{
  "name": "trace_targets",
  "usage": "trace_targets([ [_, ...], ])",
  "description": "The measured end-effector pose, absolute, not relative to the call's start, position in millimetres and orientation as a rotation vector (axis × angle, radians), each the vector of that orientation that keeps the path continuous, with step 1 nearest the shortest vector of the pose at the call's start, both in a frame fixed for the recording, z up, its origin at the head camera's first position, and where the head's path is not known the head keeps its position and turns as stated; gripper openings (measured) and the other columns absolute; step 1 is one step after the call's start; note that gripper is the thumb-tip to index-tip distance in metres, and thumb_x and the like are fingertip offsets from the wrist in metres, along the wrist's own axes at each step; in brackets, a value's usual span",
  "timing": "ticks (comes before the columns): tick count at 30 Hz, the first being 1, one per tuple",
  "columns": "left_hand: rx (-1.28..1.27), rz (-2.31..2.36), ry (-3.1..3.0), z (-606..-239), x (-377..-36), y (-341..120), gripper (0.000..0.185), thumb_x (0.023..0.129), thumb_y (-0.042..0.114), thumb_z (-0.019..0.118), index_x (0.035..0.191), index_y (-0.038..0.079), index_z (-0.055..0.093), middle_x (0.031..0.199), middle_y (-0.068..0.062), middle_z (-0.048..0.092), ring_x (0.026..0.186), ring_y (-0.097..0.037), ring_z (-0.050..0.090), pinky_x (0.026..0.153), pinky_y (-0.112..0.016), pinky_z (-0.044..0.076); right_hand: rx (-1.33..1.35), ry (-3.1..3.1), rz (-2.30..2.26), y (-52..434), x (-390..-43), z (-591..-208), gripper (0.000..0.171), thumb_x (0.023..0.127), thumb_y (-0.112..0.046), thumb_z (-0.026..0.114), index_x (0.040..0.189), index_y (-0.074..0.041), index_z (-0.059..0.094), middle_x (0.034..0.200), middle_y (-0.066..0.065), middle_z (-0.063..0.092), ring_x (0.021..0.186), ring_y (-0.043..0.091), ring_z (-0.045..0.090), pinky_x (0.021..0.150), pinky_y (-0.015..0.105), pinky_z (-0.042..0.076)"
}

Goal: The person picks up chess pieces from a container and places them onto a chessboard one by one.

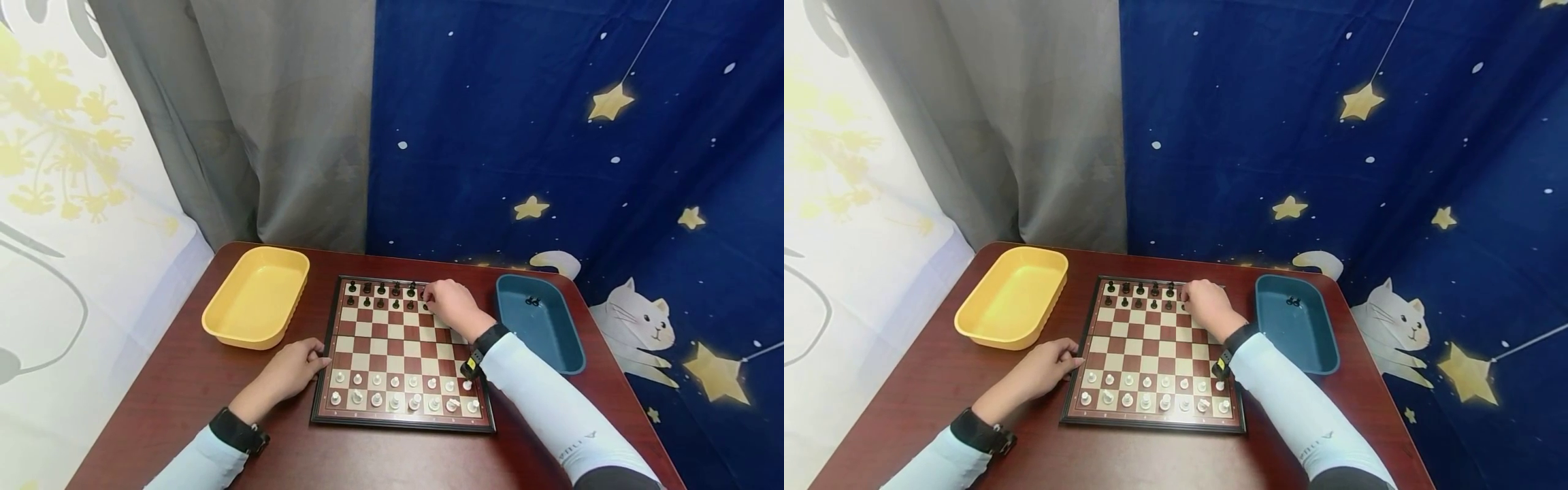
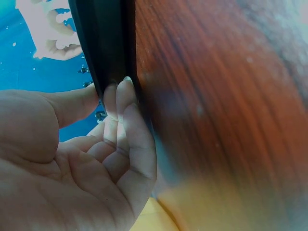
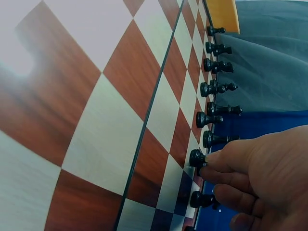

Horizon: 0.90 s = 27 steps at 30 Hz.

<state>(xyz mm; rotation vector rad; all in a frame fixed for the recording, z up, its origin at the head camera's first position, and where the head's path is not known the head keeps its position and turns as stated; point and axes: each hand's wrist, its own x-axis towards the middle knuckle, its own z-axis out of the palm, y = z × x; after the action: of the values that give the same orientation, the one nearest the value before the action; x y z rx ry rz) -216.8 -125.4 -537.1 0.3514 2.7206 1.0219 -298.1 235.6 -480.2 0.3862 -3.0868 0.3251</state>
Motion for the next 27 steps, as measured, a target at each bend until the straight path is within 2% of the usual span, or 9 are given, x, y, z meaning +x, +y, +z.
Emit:
trace_targets([
  [6, 0.355, 1.021, 2.724, -535, -216, -126, 0.026, 0.108, 0.024, 0.075, 0.124, 0.004, 0.072, 0.085, 0.002, 0.063, 0.072, -0.013, 0.059, 0.075, -0.037, 0.051, 0.375, -3.095, 0.350, 236, -298, -482, 0.010, 0.103, -0.010, 0.078, 0.113, -0.010, 0.082, 0.091, 0.001, 0.075, 0.074, 0.016, 0.063, 0.074, 0.040, 0.055],
  [10, 0.355, 1.019, 2.726, -535, -216, -126, 0.026, 0.108, 0.024, 0.075, 0.124, 0.004, 0.072, 0.085, 0.002, 0.063, 0.073, -0.013, 0.059, 0.075, -0.037, 0.050, 0.364, -3.102, 0.395, 238, -297, -479, 0.021, 0.103, -0.005, 0.074, 0.124, -0.005, 0.080, 0.081, 0.001, 0.071, 0.067, 0.018, 0.059, 0.067, 0.038, 0.048],
  [13, 0.361, 1.022, 2.724, -535, -215, -126, 0.027, 0.108, 0.024, 0.075, 0.125, 0.004, 0.072, 0.085, 0.003, 0.063, 0.073, -0.013, 0.059, 0.074, -0.037, 0.051, 0.351, -3.100, 0.429, 244, -294, -474, 0.023, 0.104, -0.006, 0.074, 0.126, -0.004, 0.078, 0.082, 0.002, 0.071, 0.065, 0.018, 0.057, 0.066, 0.037, 0.045],
  [17, 0.364, 1.024, 2.720, -533, -214, -126, 0.027, 0.108, 0.025, 0.075, 0.125, 0.003, 0.072, 0.085, 0.002, 0.064, 0.072, -0.012, 0.059, 0.075, -0.038, 0.051, 0.327, -3.091, 0.470, 259, -289, -467, 0.023, 0.105, -0.008, 0.075, 0.127, -0.003, 0.078, 0.092, 0.004, 0.074, 0.068, 0.018, 0.059, 0.067, 0.037, 0.047],
  [21, 0.360, 1.016, 2.722, -532, -213, -126, 0.028, 0.108, 0.025, 0.075, 0.126, 0.003, 0.072, 0.086, 0.002, 0.063, 0.073, -0.013, 0.059, 0.074, -0.038, 0.051, 0.265, -3.049, 0.499, 281, -283, -457, 0.018, 0.105, -0.011, 0.075, 0.121, -0.004, 0.078, 0.098, 0.007, 0.076, 0.075, 0.020, 0.067, 0.071, 0.042, 0.055],
  [24, 0.364, 1.015, 2.722, -532, -213, -127, 0.028, 0.108, 0.025, 0.075, 0.126, 0.003, 0.072, 0.086, 0.002, 0.063, 0.074, -0.013, 0.058, 0.074, -0.038, 0.051, 0.184, -2.989, 0.500, 308, -280, -452, 0.014, 0.106, -0.014, 0.075, 0.116, -0.004, 0.078, 0.099, 0.010, 0.077, 0.081, 0.024, 0.071, 0.075, 0.046, 0.058],
  [27, 0.371, 1.012, 2.725, -532, -214, -127, 0.028, 0.108, 0.025, 0.075, 0.125, 0.003, 0.072, 0.087, 0.002, 0.063, 0.075, -0.014, 0.058, 0.075, -0.038, 0.051, 0.076, -2.936, 0.468, 341, -279, -450, 0.015, 0.108, -0.014, 0.072, 0.114, -0.001, 0.077, 0.101, 0.016, 0.078, 0.080, 0.028, 0.071, 0.072, 0.049, 0.057],
])
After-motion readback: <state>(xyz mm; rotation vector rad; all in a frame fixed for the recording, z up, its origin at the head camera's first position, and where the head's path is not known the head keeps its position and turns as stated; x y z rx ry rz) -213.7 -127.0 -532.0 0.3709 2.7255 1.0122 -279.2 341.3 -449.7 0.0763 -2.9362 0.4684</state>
